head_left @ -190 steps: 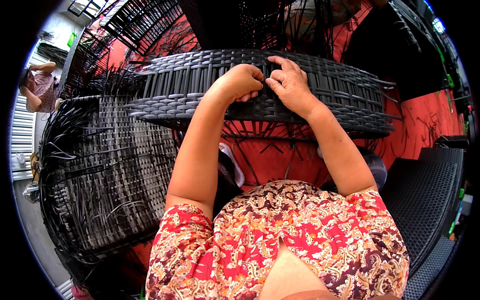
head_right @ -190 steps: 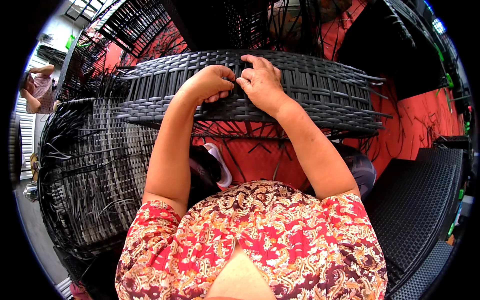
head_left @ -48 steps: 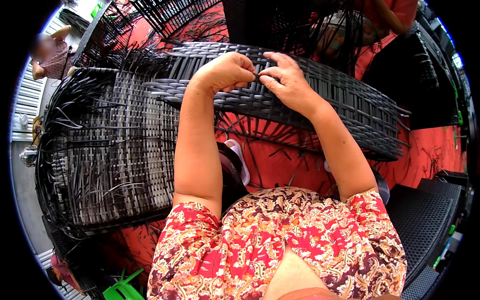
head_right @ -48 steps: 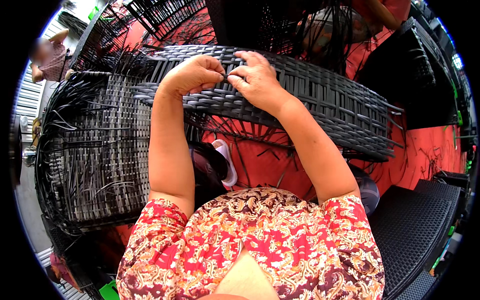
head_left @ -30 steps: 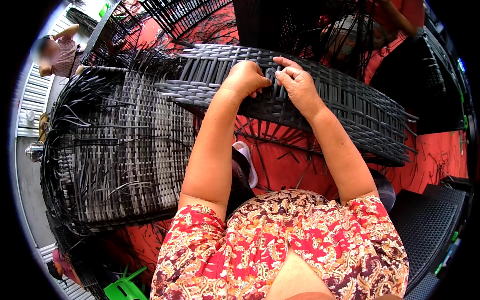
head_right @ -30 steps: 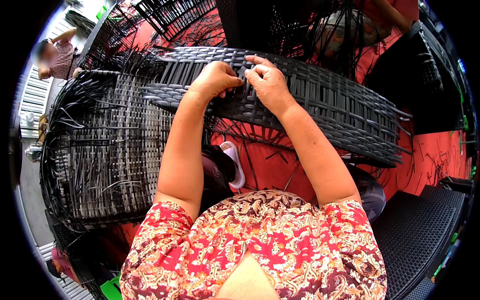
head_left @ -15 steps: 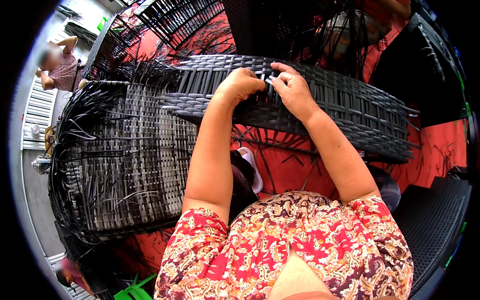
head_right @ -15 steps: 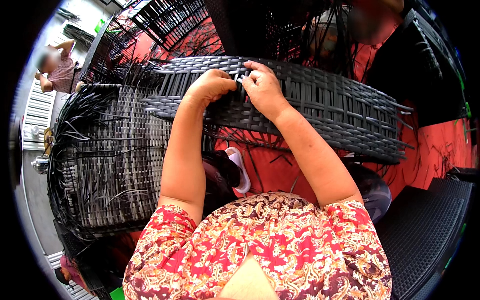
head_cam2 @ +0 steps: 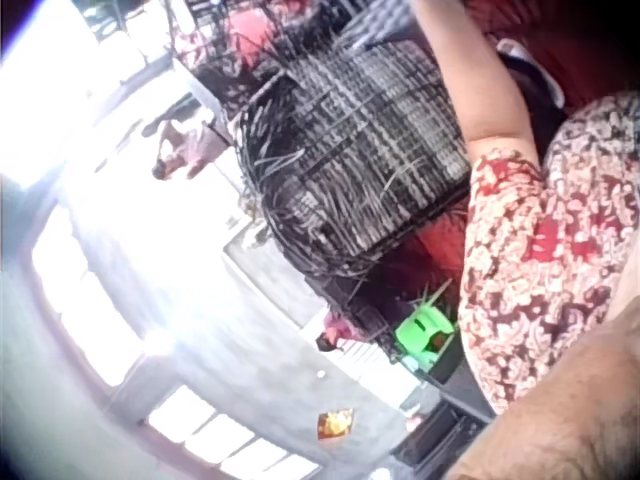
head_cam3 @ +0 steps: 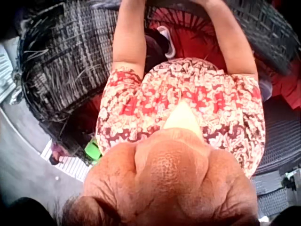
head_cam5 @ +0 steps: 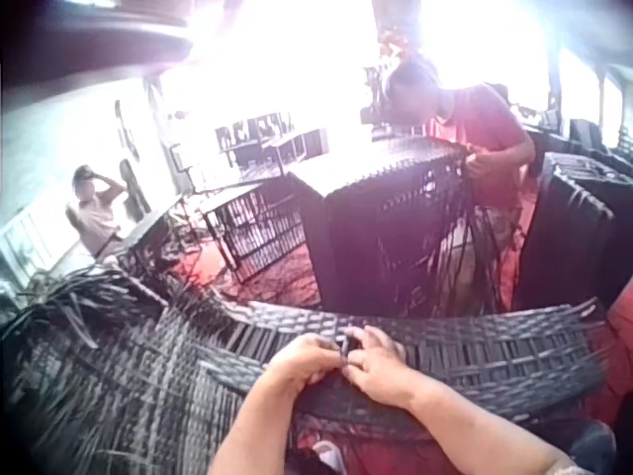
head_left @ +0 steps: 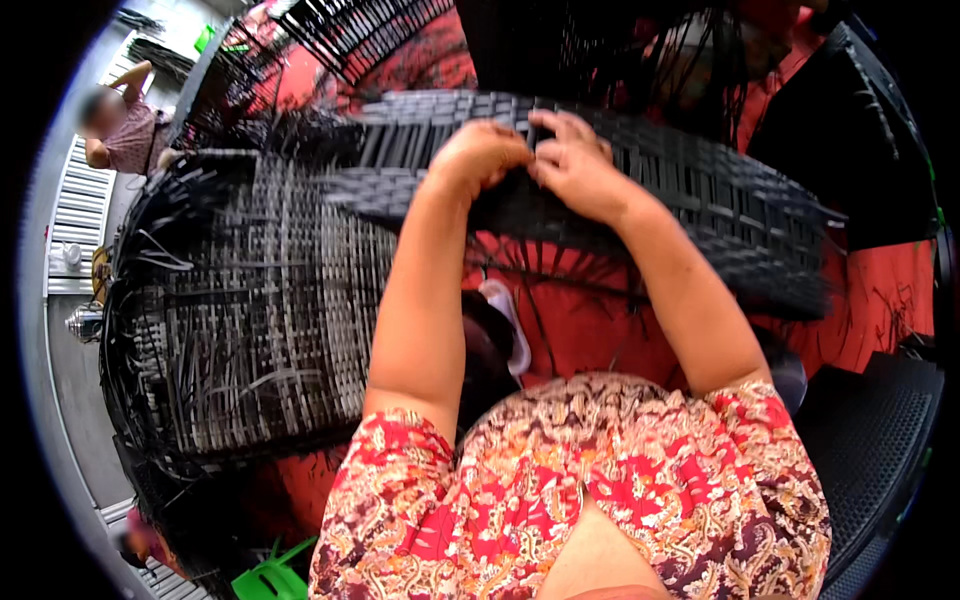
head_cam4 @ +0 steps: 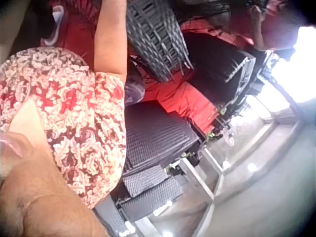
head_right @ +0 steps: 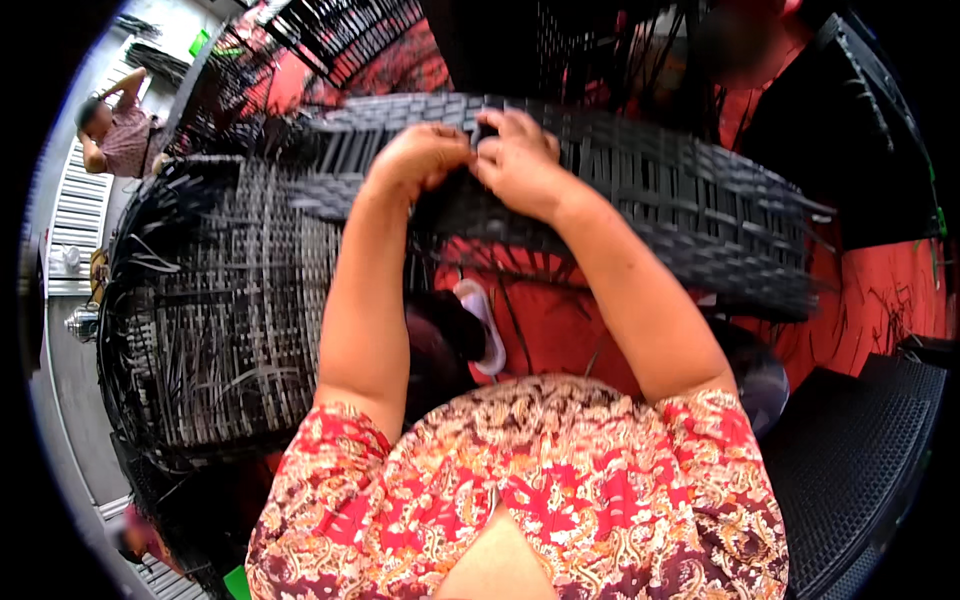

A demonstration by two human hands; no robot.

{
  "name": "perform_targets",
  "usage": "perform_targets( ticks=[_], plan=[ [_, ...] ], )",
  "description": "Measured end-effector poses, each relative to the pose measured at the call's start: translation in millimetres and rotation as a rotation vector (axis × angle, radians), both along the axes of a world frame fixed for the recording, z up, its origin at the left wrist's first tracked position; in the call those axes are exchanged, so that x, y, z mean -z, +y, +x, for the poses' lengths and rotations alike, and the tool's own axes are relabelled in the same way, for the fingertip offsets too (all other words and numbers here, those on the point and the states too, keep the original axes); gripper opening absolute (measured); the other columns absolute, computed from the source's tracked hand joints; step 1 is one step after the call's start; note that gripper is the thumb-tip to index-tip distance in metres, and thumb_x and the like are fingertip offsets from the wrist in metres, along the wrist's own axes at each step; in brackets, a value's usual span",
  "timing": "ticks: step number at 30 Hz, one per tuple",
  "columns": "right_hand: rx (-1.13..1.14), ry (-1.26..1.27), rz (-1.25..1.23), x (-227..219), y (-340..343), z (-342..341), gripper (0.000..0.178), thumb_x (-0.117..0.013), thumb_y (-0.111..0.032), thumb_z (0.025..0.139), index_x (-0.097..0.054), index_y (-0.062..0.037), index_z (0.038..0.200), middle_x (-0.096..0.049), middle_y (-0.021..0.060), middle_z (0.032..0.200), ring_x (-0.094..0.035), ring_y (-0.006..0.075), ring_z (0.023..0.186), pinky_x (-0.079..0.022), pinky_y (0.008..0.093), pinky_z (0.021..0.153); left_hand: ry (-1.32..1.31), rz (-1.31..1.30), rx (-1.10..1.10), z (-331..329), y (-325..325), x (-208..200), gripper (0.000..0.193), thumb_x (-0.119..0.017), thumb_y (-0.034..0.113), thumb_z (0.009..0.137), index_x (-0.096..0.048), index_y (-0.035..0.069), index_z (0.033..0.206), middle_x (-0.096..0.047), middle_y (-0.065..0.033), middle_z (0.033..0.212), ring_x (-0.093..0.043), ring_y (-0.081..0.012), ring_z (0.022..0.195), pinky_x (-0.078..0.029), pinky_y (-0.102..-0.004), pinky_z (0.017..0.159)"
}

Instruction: The person weaves black synthetic strips into a furniture frame, handling the long strips by hand to thread them through the existing lattice.

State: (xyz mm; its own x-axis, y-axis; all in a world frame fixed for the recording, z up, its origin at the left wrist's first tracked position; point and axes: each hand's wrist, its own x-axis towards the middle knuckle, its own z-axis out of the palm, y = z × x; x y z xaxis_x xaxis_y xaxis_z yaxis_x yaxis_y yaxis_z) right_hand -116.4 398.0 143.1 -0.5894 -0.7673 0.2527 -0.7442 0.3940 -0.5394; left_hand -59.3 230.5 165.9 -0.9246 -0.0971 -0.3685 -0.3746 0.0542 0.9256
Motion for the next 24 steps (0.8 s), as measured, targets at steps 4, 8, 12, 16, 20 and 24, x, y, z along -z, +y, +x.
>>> perform_targets(
  ticks=[4,8,12,16,20,24],
  plan=[
    [0.005,-0.017,0.031,4.3,1.4,10.2,0.022,-0.057,-0.031,0.083,-0.067,-0.0123,0.087,-0.038,0.0052,0.137,-0.025,0.0288,0.131,-0.019,0.0464,0.103,-0.052,-0.037,0.081,11.3,-4.3,0.2,0.01,-0.061,0.01,0.074,-0.063,0.003,0.08,-0.05,0.0027,0.055,-0.035,-0.0042,0.036,-0.023,-0.0209,0.034],
    [0.014,-0.052,0.033,0.2,3.6,14.0,0.022,-0.057,-0.031,0.083,-0.067,-0.0111,0.084,-0.037,0.0056,0.138,-0.023,0.0288,0.132,-0.018,0.0451,0.104,-0.117,-0.129,0.159,22.0,-2.8,-17.2,0.018,-0.061,0.009,0.074,-0.062,0.001,0.09,-0.05,0.0026,0.058,-0.036,-0.0035,0.038,-0.023,-0.0203,0.034],
    [0.023,-0.005,0.013,1.5,3.1,15.8,0.02,-0.058,-0.029,0.083,-0.065,-0.0107,0.081,-0.039,0.0048,0.137,-0.026,0.03,0.131,-0.02,0.044,0.104,-0.118,-0.199,0.202,21.1,-2.6,-17.5,0.02,-0.062,0.01,0.074,-0.062,0.002,0.092,-0.048,0.0032,0.058,-0.036,-0.0036,0.039,-0.024,-0.0204,0.034],
    [0.025,0.025,-0.025,-3.3,4.2,19.5,0.018,-0.06,-0.027,0.082,-0.064,-0.0094,0.081,-0.041,0.006,0.135,-0.03,0.0308,0.128,-0.022,0.0412,0.104,-0.076,-0.163,0.194,15.9,-9.8,-7.7,0.014,-0.062,0.011,0.074,-0.062,0.002,0.085,-0.049,0.0029,0.058,-0.037,-0.0043,0.04,-0.025,-0.0206,0.035],
    [0.041,0.003,-0.154,0.6,4.5,16.5,0.019,-0.061,-0.027,0.08,-0.065,-0.0085,0.083,-0.043,0.0078,0.133,-0.034,0.0312,0.126,-0.026,0.041,0.102,-0.015,-0.304,0.192,16.2,-3.9,-16.1,0.01,-0.061,0.01,0.072,-0.062,0.003,0.078,-0.049,0.0031,0.057,-0.038,-0.0053,0.042,-0.028,-0.0214,0.036],
    [0.06,0.07,-0.336,-6.9,-4.9,16.7,0.022,-0.061,-0.03,0.079,-0.067,-0.0108,0.088,-0.042,0.0081,0.133,-0.033,0.0316,0.126,-0.029,0.0437,0.1,0.051,-0.425,0.102,31.0,-14.1,-29.7,0.012,-0.06,0.011,0.07,-0.064,0.003,0.077,-0.048,0.0034,0.056,-0.038,-0.0048,0.043,-0.028,-0.0218,0.036]
  ],
)
